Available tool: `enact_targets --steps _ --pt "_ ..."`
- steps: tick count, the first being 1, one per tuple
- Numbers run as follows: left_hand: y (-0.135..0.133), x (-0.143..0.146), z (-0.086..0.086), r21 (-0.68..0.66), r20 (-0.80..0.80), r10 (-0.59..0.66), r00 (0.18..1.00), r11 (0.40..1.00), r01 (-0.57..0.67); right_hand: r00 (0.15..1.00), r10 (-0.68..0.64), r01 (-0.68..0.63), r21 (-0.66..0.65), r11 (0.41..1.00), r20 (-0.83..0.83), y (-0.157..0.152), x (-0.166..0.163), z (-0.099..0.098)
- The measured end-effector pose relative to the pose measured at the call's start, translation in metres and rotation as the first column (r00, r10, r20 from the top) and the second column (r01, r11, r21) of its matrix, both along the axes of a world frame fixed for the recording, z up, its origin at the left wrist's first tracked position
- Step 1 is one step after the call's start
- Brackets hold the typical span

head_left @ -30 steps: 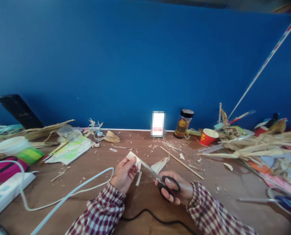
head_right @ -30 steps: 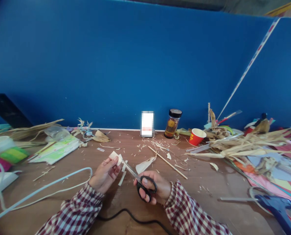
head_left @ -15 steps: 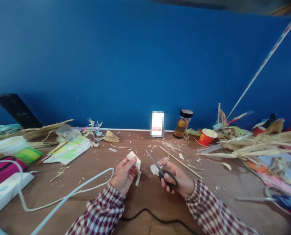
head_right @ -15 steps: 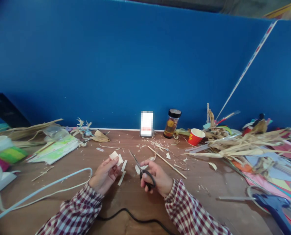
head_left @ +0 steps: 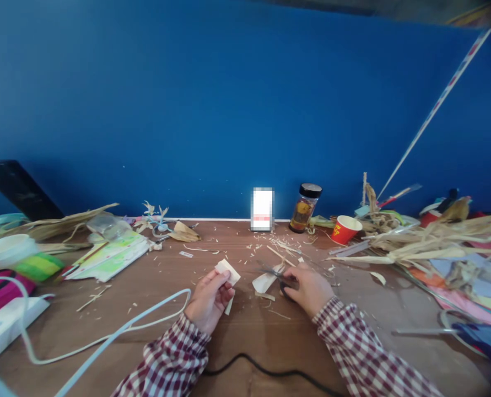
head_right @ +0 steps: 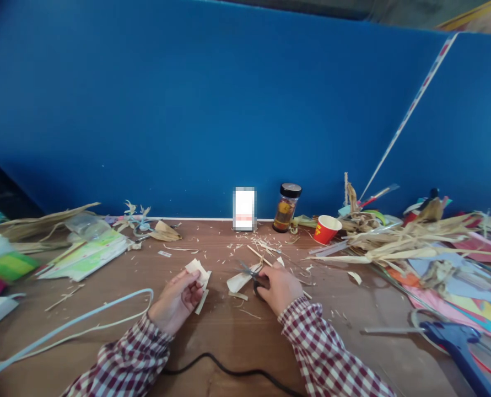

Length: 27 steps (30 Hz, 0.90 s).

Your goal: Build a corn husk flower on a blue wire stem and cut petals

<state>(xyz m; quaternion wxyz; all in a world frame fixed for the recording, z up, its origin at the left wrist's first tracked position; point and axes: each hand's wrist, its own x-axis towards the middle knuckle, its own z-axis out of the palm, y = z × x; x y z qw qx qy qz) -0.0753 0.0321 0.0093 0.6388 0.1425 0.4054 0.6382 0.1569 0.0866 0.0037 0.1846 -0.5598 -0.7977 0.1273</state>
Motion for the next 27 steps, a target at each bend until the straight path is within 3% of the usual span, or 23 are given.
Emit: enact_targets --steps 4,8,10,15,21,24,27 --pt "-0.001 0.002 -0.002 0.002 -0.041 -0.018 0.999 1.0 0.018 0.995 0.063 -0.079 -0.248 0.966 -0.074 0.009 0.008 -0.008" --pt "-0.001 0.005 -0.003 0.01 -0.068 0.005 0.998 1.0 -0.004 0.956 0.192 -0.263 -0.355 0.897 -0.224 0.014 0.017 -0.016" --pt "-0.002 0.006 -0.003 0.004 -0.093 0.005 0.996 1.0 -0.005 0.948 0.199 -0.284 -0.373 0.884 -0.248 0.012 0.018 -0.015" --pt "-0.004 0.008 -0.004 -0.012 -0.124 -0.032 0.992 0.999 0.031 0.997 0.012 -0.026 -0.196 0.98 -0.071 0.004 0.008 -0.001" --pt "-0.003 0.008 -0.007 -0.015 -0.16 -0.05 0.986 0.999 0.048 0.995 0.09 -0.097 -0.213 0.972 -0.046 0.002 0.006 0.007" --pt "-0.004 0.011 -0.008 0.007 -0.244 -0.06 0.968 0.998 0.064 0.986 0.065 -0.086 -0.136 0.987 -0.153 -0.004 -0.002 0.009" --pt "-0.008 0.017 -0.009 0.038 -0.383 -0.092 0.919 0.993 0.115 0.919 0.083 -0.115 -0.061 0.992 -0.384 -0.019 -0.019 0.009"
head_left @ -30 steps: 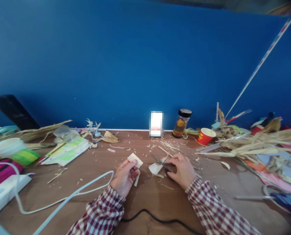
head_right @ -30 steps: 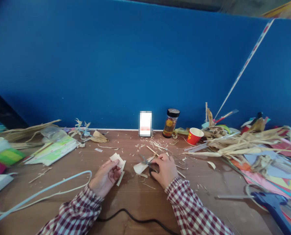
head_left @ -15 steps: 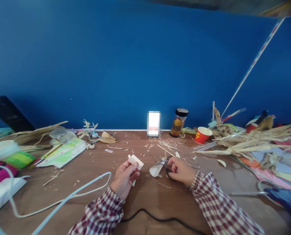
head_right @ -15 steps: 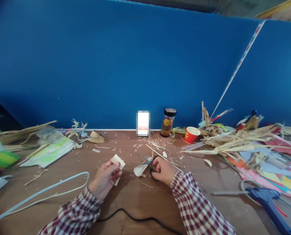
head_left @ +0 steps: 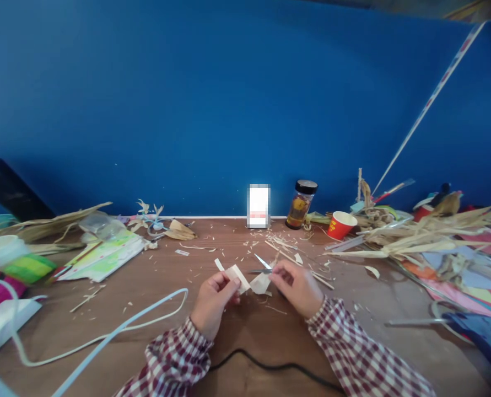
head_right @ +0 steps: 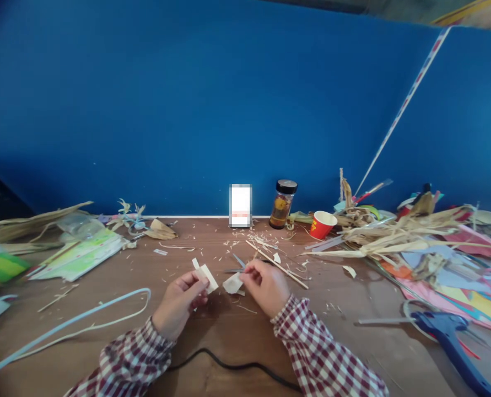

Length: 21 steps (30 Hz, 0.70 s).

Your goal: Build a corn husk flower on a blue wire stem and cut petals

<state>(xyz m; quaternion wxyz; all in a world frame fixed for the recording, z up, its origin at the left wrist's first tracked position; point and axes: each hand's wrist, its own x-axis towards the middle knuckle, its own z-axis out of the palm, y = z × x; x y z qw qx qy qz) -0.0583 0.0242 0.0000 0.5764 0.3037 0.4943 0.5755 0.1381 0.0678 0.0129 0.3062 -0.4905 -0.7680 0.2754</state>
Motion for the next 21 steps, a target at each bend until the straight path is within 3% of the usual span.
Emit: enact_targets --steps 4,9,15,21 --pt "-0.006 0.007 -0.002 0.11 -0.219 -0.128 0.967 0.982 0.155 0.973 0.162 -0.168 -0.02 0.986 -0.165 -0.02 -0.021 -0.003" --pt "-0.009 0.01 -0.002 0.159 -0.454 -0.133 0.881 0.961 0.227 0.957 0.179 -0.208 -0.108 0.972 -0.229 -0.023 -0.026 -0.004" --pt "-0.007 0.01 -0.005 0.125 -0.377 -0.2 0.904 0.956 0.264 0.856 0.078 -0.281 -0.332 0.9 -0.512 -0.015 -0.026 -0.01" --pt "-0.005 0.009 -0.007 0.063 -0.283 -0.235 0.93 0.963 0.263 0.83 0.006 -0.293 -0.427 0.855 -0.558 -0.015 -0.026 -0.009"
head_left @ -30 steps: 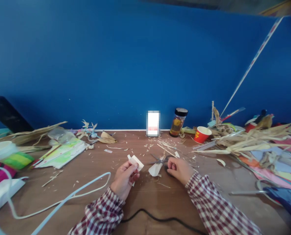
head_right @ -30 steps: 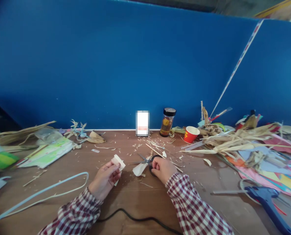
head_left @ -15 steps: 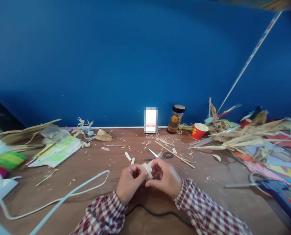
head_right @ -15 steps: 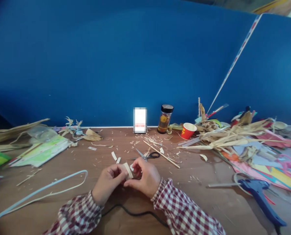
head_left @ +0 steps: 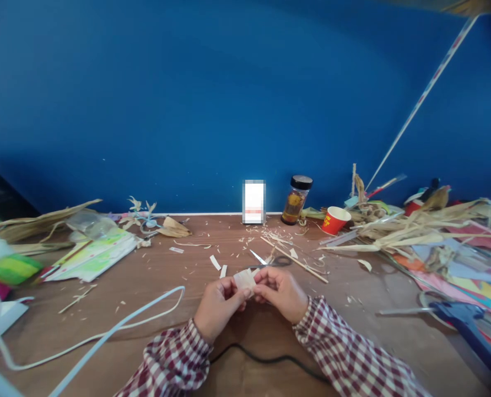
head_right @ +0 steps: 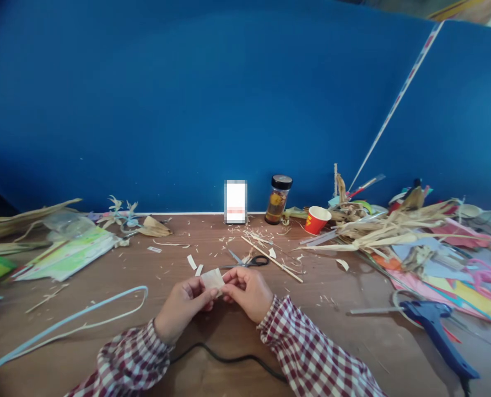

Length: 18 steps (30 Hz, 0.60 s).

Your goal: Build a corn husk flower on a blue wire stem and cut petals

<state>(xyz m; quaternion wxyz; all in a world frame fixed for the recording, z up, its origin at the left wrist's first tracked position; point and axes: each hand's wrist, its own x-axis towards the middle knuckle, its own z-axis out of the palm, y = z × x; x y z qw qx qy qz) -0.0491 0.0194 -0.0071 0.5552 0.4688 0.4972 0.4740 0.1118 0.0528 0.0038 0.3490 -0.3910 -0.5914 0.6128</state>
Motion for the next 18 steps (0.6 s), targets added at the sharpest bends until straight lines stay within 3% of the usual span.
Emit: enact_targets --steps 5,11,14,16,18 --pt "0.001 -0.004 0.007 -0.072 0.054 0.015 0.998 0.997 -0.011 1.0 -0.005 0.005 0.014 1.0 0.028 0.006 0.007 0.001" --pt "0.002 -0.008 0.008 -0.133 0.137 0.1 0.986 0.988 -0.082 0.976 -0.178 0.163 0.116 0.98 0.127 0.021 0.018 -0.003" --pt "0.002 -0.007 0.007 -0.154 0.182 0.109 0.977 0.985 -0.082 0.957 -0.215 0.177 0.197 0.964 0.193 0.024 0.021 -0.004" --pt "-0.001 -0.006 0.009 -0.13 0.154 0.05 0.987 0.991 -0.03 0.946 -0.213 0.14 0.283 0.949 0.246 0.022 0.021 -0.003" --pt "-0.006 -0.003 0.012 -0.074 0.091 -0.11 0.99 0.99 0.117 0.929 -0.218 0.096 0.375 0.922 0.3 0.018 0.018 -0.002"
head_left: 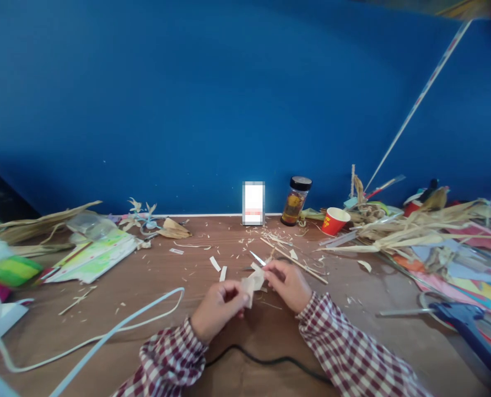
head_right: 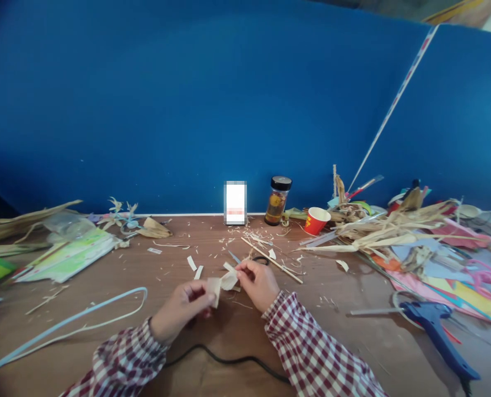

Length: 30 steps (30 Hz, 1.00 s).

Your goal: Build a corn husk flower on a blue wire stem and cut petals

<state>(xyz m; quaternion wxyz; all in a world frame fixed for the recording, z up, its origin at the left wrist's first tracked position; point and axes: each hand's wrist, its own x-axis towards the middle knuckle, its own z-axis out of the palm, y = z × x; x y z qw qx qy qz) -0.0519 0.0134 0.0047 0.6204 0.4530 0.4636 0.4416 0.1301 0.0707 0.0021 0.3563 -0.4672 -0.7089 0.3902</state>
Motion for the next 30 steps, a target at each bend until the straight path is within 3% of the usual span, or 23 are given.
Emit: enact_targets --steps 3,5,7,9,14,17,23,27,30 --pt "-0.01 0.004 0.001 0.027 -0.047 -0.301 0.952 0.953 0.302 0.998 0.02 -0.023 0.057 0.998 0.054 -0.005 -0.005 0.002" --pt "-0.015 0.006 0.0 -0.011 -0.059 -0.419 0.906 0.908 0.419 0.997 0.069 -0.07 -0.046 0.996 -0.027 -0.008 -0.009 0.003" --pt "-0.018 0.006 0.0 -0.019 -0.086 -0.446 0.891 0.895 0.447 0.973 0.129 -0.16 -0.157 0.975 -0.189 -0.009 -0.01 0.004" --pt "-0.019 0.006 0.0 0.013 -0.123 -0.429 0.895 0.901 0.434 0.942 0.157 -0.215 -0.171 0.962 -0.298 -0.009 -0.01 0.006" --pt "-0.016 0.007 -0.003 0.058 -0.164 -0.403 0.9 0.907 0.416 0.962 0.107 -0.132 -0.086 0.987 -0.252 -0.008 -0.007 0.004" --pt "-0.011 0.007 -0.006 -0.001 -0.111 -0.338 0.935 0.94 0.34 0.975 0.033 -0.055 -0.093 0.994 -0.218 -0.005 -0.006 0.001" --pt "0.004 0.003 -0.004 -0.04 -0.001 0.02 1.0 0.999 -0.02 0.976 -0.134 0.13 -0.036 0.991 -0.171 -0.001 0.0 0.005" --pt "0.007 -0.002 -0.004 -0.135 0.089 0.215 0.972 0.97 -0.203 0.992 0.072 -0.065 0.069 0.996 -0.102 -0.007 -0.002 0.006" --pt "0.008 -0.002 -0.003 -0.155 0.106 0.263 0.959 0.957 -0.245 0.973 0.23 -0.227 0.106 0.968 -0.021 -0.014 -0.006 0.003"
